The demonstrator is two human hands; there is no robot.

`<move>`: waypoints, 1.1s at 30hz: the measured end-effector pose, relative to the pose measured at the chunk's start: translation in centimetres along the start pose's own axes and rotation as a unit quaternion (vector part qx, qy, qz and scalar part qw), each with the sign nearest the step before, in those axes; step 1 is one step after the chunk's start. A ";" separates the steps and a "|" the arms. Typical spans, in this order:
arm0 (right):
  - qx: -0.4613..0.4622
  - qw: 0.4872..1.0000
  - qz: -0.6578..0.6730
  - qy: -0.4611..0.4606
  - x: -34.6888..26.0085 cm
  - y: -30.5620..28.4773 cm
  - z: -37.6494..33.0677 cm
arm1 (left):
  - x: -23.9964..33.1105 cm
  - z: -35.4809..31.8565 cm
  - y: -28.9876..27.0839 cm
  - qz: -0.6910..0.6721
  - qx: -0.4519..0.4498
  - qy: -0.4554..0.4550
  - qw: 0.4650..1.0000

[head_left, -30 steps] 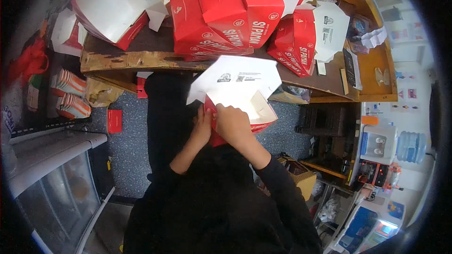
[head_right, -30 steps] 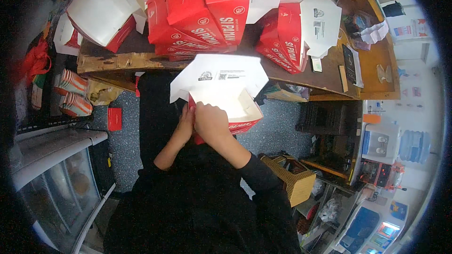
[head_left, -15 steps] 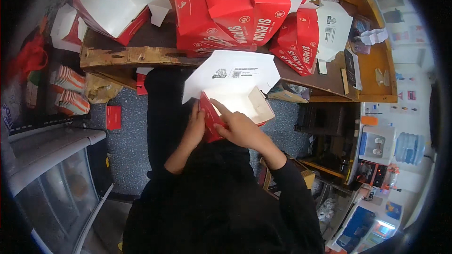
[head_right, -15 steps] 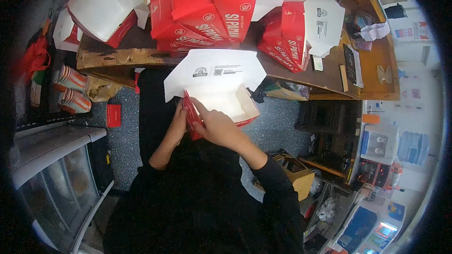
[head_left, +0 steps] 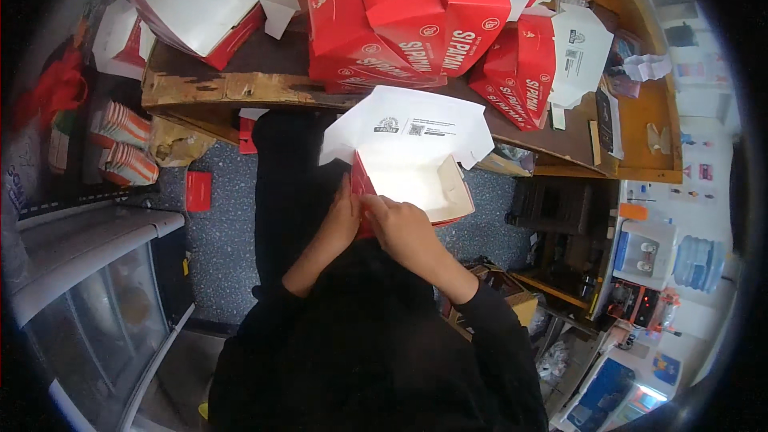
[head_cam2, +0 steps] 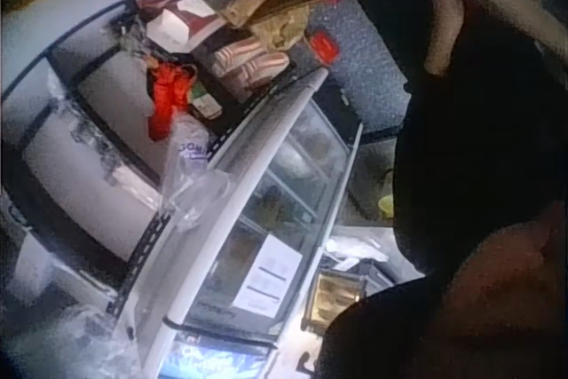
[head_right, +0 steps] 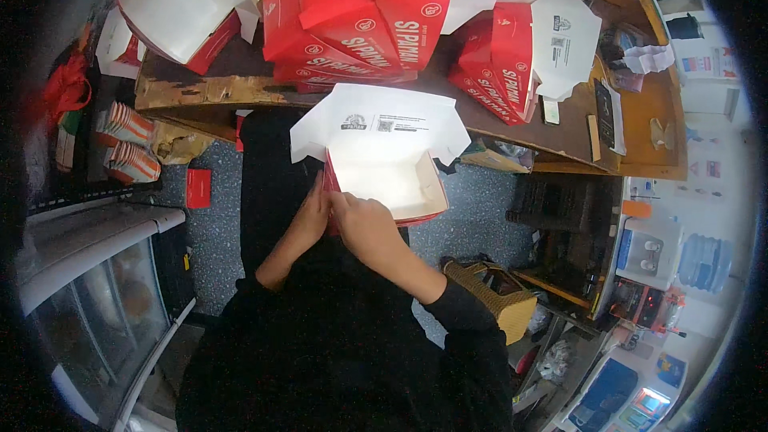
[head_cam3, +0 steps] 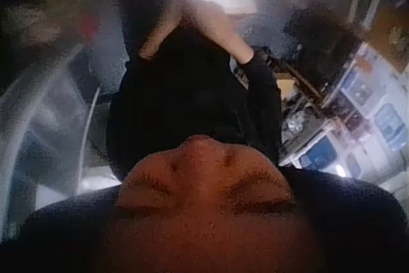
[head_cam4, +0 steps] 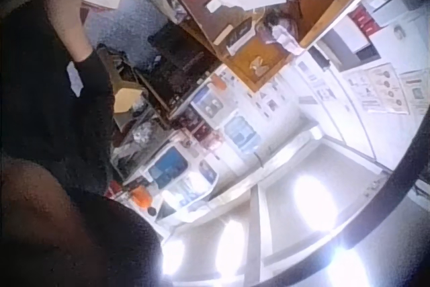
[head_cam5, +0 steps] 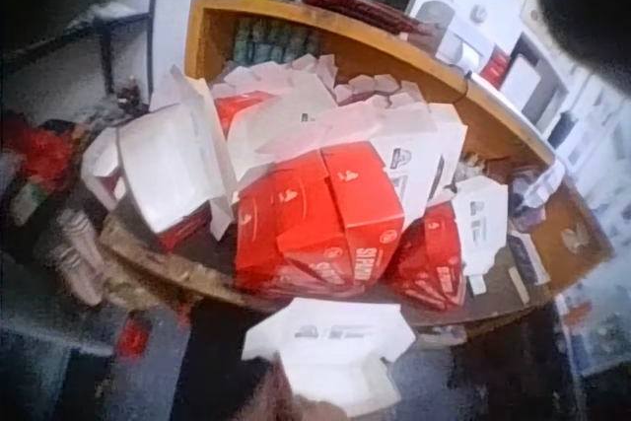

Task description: The person assembles red and white branded cardboard boxes by folding the flat pieces into shape and tucking the flaps to secure the structure. The person works at a cluttered counter, handling the boxes one by one and stacking the finished units on the table.

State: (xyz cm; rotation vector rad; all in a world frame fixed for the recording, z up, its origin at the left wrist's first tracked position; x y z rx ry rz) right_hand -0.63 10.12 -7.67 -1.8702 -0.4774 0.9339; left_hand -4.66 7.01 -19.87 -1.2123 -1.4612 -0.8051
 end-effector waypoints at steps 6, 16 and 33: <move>0.041 0.998 -0.052 0.000 0.0 -0.5 0.2 | 1.8 -1.2 0.2 0.089 0.082 0.049 0.991; -0.017 0.988 0.093 0.126 2.2 -0.2 -1.2 | 3.5 -1.5 -0.8 0.016 0.111 0.059 0.992; 0.020 0.876 0.449 0.173 5.6 -0.3 -2.1 | 8.8 -2.8 -0.9 0.116 0.111 0.175 0.971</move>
Point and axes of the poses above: each hand's wrist, its own z-axis towards the middle knuckle, its own y-axis out of the palm, x = y × z, the point moved 10 cm from there along z, towards the middle knuckle, and after that the axes turned 8 degrees about y, right-handed, at the moved point
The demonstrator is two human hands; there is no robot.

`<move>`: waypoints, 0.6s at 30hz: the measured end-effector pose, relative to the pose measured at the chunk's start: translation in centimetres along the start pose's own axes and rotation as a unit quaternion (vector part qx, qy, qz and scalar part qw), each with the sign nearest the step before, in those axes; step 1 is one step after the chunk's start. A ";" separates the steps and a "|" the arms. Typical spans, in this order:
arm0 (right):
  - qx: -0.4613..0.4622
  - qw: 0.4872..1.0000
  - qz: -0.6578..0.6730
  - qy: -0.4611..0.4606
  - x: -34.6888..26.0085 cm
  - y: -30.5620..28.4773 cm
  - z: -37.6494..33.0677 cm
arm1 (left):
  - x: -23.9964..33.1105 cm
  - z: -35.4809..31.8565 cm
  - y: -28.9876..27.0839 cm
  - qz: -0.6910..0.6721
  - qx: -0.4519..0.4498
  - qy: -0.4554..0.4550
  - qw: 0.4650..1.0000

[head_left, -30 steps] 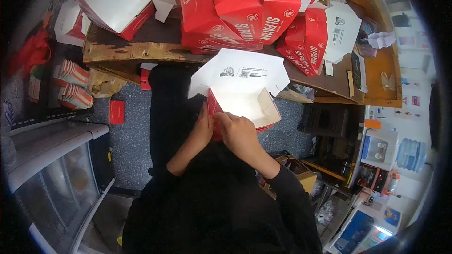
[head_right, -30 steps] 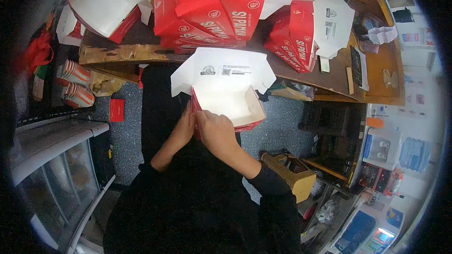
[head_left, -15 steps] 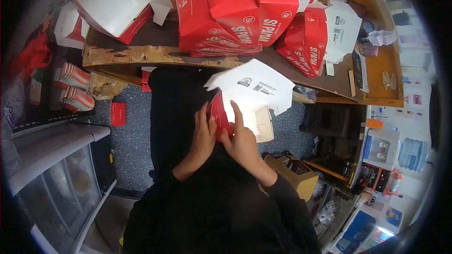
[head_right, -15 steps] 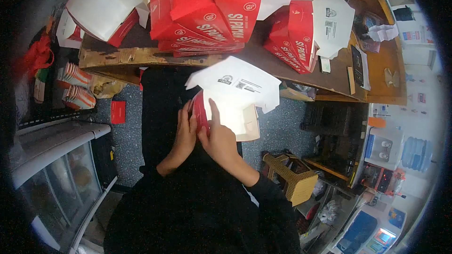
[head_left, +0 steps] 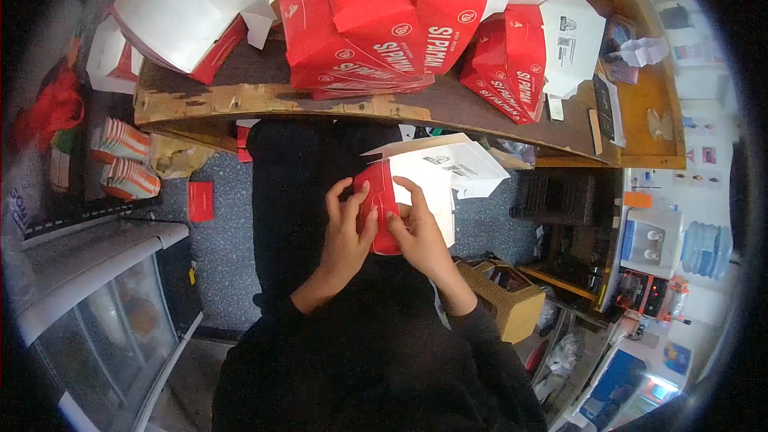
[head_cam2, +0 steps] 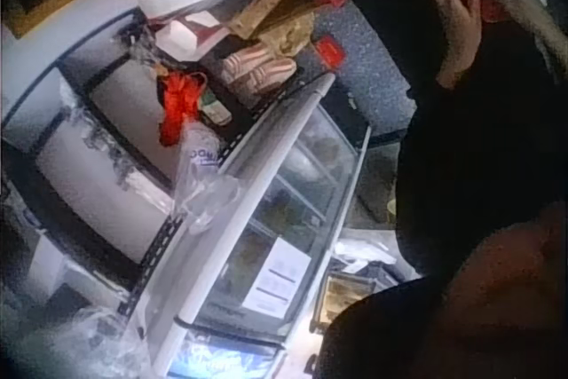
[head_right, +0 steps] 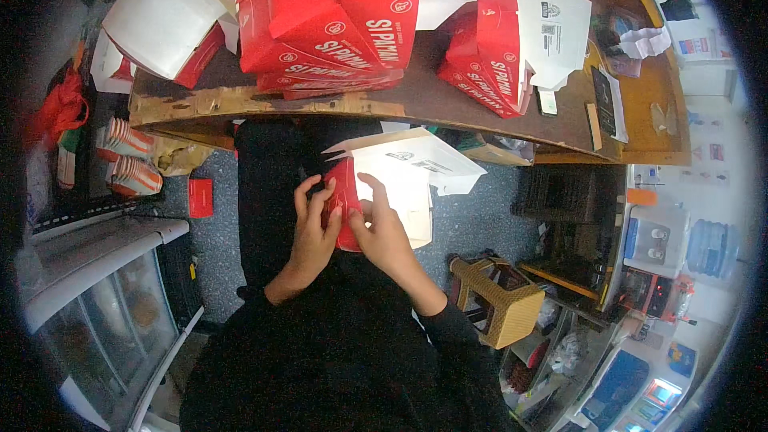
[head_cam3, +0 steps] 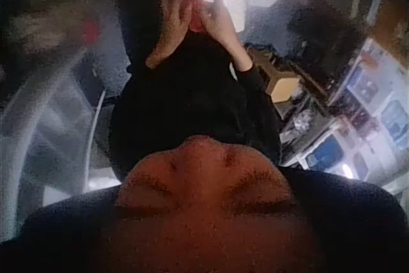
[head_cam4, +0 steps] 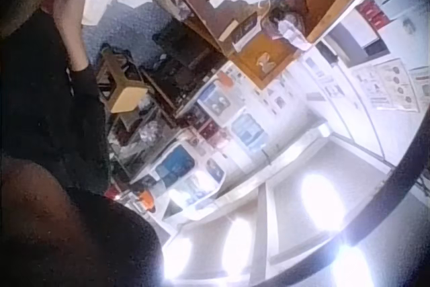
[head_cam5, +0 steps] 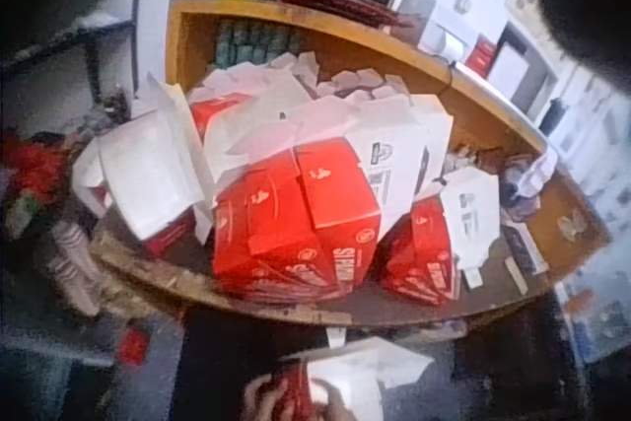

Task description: The person assembles red and white branded cardboard boxes by folding the flat pieces into shape and tucking the flaps to secure the structure. The person works at a cluttered counter, handling the boxes one by one and stacking the finished units on the table.

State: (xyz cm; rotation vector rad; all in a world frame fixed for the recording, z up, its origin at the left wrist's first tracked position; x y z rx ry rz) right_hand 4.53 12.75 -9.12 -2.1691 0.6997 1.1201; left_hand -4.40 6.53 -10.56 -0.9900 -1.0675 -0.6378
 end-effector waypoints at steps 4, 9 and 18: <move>0.045 0.998 0.032 -0.004 0.4 -1.2 0.8 | 1.6 -0.1 0.1 0.002 -0.024 0.050 0.998; 0.064 0.996 -0.059 -0.036 -1.1 -2.6 1.3 | 2.9 0.0 0.6 -0.001 -0.054 0.069 0.996; 0.069 0.910 -0.407 0.042 -3.0 -1.7 0.3 | 2.2 0.1 0.7 -0.045 -0.040 0.046 0.997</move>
Point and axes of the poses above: each hand's wrist, its own z-axis towards the middle knuckle, its own y-axis out of the palm, x = y × z, the point moved 10 cm from there along z, towards the middle knuckle, and after that the axes turned 8 degrees about y, right-handed, at the moved point
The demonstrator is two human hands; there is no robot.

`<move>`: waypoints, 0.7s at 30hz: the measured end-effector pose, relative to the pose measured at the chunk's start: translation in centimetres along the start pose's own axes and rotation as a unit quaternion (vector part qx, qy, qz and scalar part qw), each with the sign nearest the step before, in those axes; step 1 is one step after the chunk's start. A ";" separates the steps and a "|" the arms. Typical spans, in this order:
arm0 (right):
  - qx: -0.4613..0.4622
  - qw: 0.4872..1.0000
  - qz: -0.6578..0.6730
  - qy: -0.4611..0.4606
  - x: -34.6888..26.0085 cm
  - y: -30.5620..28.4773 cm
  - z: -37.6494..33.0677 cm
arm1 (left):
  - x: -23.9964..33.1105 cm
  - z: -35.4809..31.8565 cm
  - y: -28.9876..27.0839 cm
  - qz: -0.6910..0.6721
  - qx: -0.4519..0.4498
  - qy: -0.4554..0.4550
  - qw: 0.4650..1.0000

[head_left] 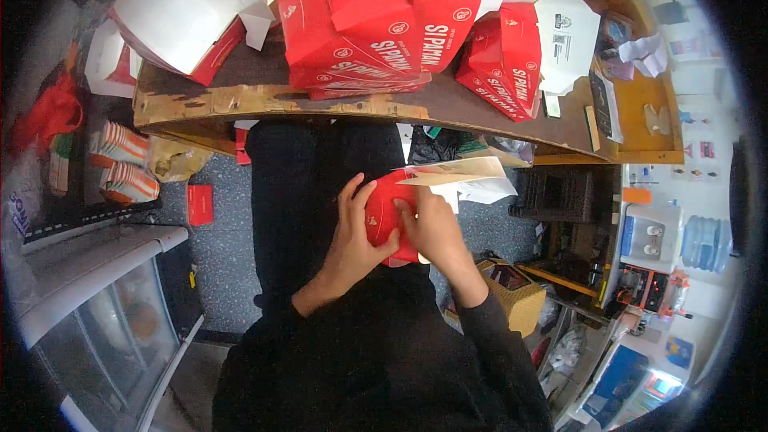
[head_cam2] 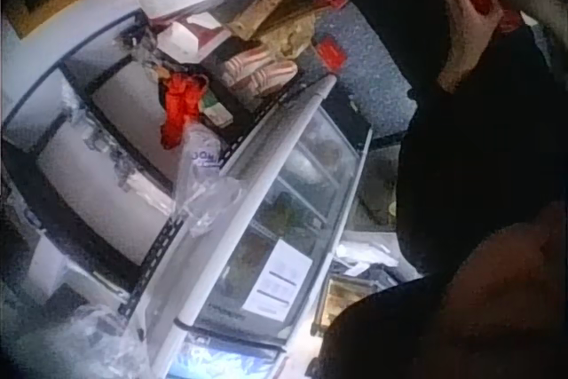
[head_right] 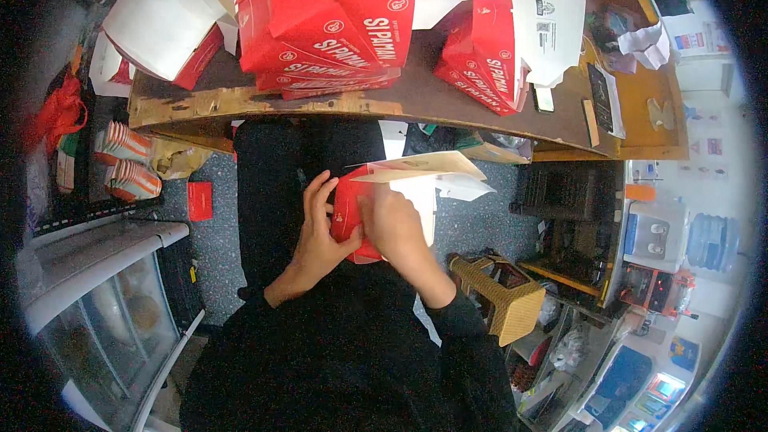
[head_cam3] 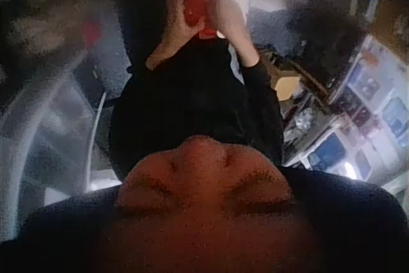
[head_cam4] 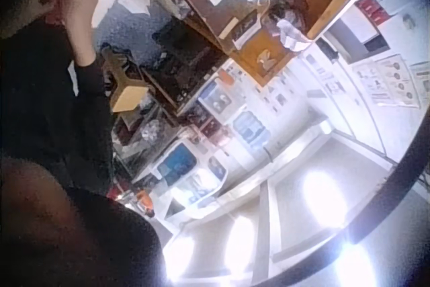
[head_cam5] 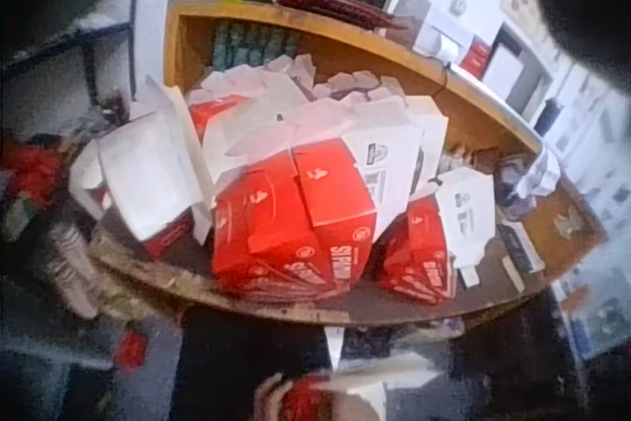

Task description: The person assembles red and white branded cardboard boxes by folding the flat pieces into shape and tucking the flaps to secure the structure. The person works at a cluttered counter, handling the boxes one by one and stacking the finished units on the table.

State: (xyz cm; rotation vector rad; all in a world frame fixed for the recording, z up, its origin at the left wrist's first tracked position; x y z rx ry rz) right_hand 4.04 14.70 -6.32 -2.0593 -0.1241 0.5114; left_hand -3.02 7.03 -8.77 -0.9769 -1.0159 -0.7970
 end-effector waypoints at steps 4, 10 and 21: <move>0.023 0.987 0.157 -0.003 0.2 1.6 -0.5 | -0.4 0.3 0.3 -0.061 -0.045 -0.016 0.997; 0.003 0.977 0.208 -0.041 -0.3 1.5 -0.7 | 2.0 1.0 -0.9 0.194 -0.218 0.134 0.947; -0.058 0.969 0.240 -0.019 -1.3 3.7 -1.2 | 0.3 -0.2 -0.2 0.108 -0.141 0.162 0.971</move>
Point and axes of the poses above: each hand's wrist, its own z-axis towards the middle knuckle, its own y-axis out of the palm, x = y × z, the point moved 10 cm from there along z, towards the middle knuckle, and after that the axes turned 8 degrees about y, right-handed, at the moved point
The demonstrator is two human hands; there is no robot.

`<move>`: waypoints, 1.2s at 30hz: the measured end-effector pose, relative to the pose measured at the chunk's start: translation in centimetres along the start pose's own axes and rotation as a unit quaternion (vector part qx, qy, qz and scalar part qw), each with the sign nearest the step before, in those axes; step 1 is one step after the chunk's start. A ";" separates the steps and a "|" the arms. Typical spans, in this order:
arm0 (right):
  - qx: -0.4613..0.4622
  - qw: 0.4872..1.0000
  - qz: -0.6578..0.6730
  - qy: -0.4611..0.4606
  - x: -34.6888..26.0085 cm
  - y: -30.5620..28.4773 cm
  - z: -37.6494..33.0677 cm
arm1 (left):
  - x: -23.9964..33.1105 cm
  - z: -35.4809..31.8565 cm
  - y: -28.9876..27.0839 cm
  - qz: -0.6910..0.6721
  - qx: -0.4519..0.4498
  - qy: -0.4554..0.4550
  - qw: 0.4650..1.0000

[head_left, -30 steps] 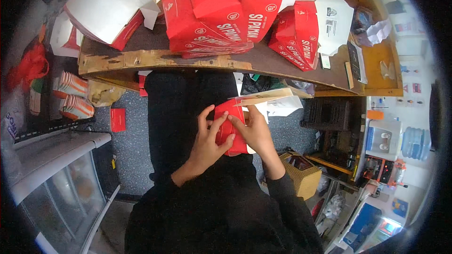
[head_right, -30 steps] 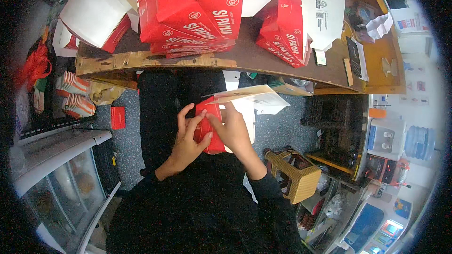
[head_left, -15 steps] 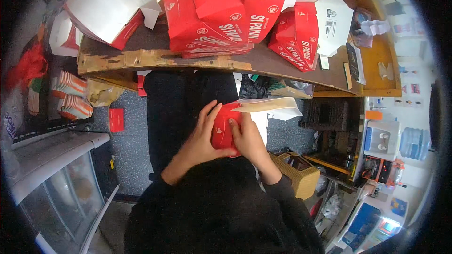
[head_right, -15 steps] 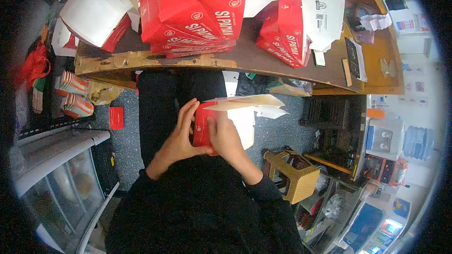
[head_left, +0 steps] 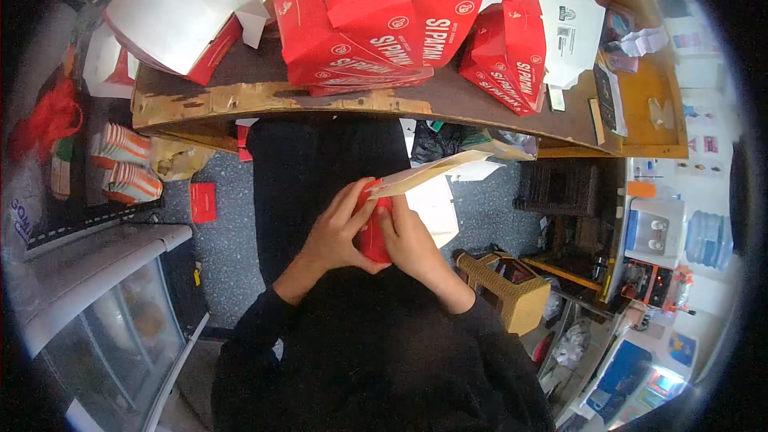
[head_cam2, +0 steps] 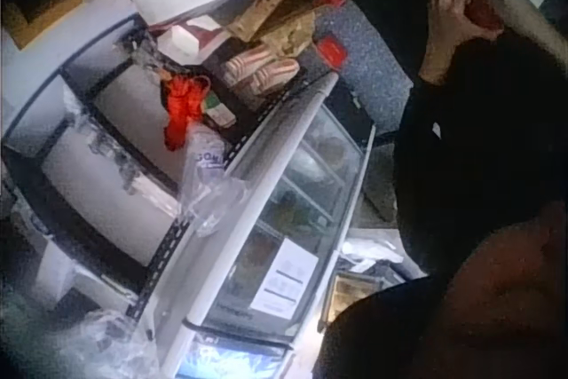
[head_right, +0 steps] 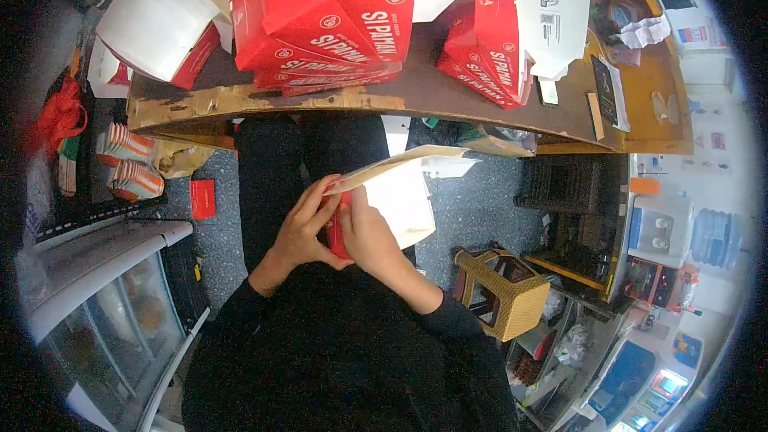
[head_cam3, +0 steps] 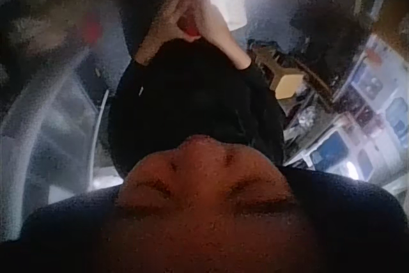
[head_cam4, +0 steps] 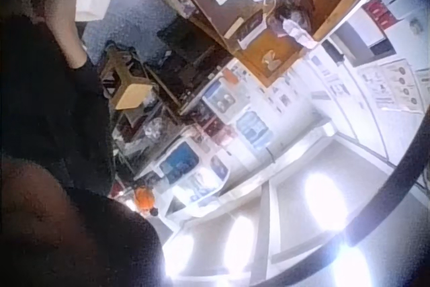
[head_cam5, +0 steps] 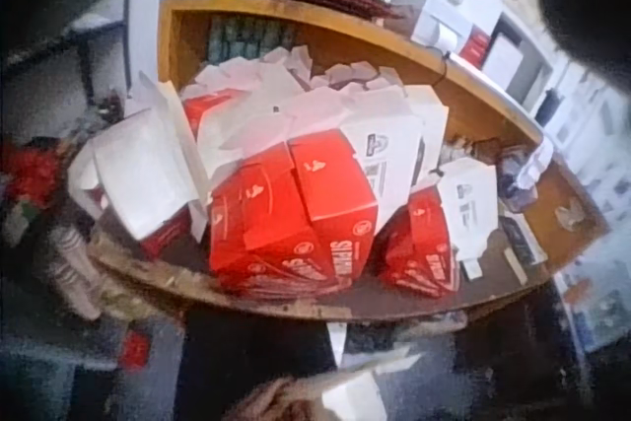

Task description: The person assembles red and white branded cardboard boxes by folding the flat pieces into shape and tucking the flaps to secure the structure. The person works at a cluttered counter, handling the boxes one by one and stacking the finished units on the table.

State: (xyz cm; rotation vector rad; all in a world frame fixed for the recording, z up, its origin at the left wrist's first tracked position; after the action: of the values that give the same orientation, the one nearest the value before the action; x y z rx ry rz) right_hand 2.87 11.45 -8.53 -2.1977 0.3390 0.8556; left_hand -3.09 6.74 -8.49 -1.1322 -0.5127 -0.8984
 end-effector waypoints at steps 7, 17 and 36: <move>0.094 0.994 -0.025 0.039 3.5 -6.1 1.4 | -4.7 -1.9 1.3 -0.208 -0.016 -0.125 0.970; 0.097 0.987 0.053 0.120 15.1 -5.8 4.3 | -9.7 -6.2 6.1 -0.501 0.163 -0.330 0.783; 0.184 0.976 0.045 0.110 13.2 -5.9 1.7 | -6.4 -4.6 4.8 -0.353 0.039 -0.275 0.894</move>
State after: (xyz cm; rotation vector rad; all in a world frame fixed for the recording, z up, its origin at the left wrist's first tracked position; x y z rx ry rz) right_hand 14.64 17.05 -15.02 -1.9403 0.6549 0.5421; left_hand -3.13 5.39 -17.65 -1.1322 -1.4841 -1.1526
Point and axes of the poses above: each hand's wrist, its own z-axis towards the middle knuckle, its own y-axis out of the palm, x = y × z, the point moved 10 cm from there along z, towards the middle knuckle, and after that the axes turned 8 degrees about y, right-handed, at the moved point
